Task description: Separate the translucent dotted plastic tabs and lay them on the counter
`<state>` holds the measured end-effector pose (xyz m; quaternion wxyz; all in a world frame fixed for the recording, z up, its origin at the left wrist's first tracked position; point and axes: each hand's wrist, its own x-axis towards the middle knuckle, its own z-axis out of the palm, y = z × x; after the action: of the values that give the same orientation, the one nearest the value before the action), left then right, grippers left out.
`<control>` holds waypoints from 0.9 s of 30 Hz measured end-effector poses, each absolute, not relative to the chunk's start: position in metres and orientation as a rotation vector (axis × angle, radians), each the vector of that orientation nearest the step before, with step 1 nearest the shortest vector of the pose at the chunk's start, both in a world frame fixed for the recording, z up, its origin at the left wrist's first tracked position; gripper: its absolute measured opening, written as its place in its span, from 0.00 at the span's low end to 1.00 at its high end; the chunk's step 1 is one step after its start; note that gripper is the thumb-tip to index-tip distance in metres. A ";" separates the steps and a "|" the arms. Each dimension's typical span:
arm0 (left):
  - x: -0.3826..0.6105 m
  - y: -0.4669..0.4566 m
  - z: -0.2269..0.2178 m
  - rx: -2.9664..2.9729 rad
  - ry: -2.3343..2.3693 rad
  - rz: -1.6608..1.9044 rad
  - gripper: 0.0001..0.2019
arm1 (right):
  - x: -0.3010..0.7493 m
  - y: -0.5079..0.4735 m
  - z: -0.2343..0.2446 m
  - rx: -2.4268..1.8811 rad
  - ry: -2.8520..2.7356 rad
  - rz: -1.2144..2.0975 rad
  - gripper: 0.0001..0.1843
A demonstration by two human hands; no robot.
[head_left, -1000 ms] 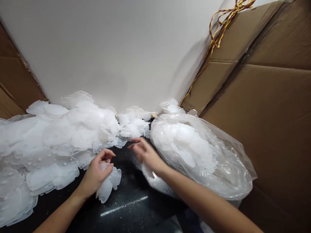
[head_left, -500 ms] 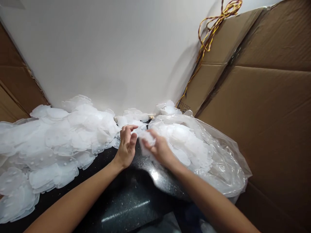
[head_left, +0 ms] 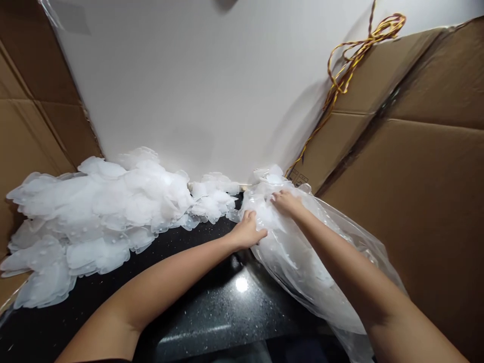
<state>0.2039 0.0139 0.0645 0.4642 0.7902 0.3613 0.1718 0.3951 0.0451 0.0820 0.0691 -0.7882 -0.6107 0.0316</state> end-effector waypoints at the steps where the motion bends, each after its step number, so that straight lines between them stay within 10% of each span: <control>1: 0.201 0.011 0.067 1.985 0.853 0.451 0.37 | 0.398 0.047 0.082 -2.396 -1.803 0.096 0.24; 8: 0.136 0.028 0.072 2.431 0.999 0.470 0.22 | 0.403 0.049 0.108 -2.264 -1.901 0.363 0.28; 19: 0.139 0.115 0.029 2.736 1.508 0.192 0.40 | 0.306 -0.026 0.125 -1.774 -1.886 -0.019 0.09; 27: 0.165 0.139 0.037 2.854 1.515 0.207 0.16 | 0.250 -0.075 0.099 -1.499 -2.026 0.129 0.01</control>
<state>0.1647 0.1391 0.0370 -0.0482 0.8805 0.4673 0.0639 0.2500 -0.0752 0.0989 0.3041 -0.5659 -0.7648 0.0486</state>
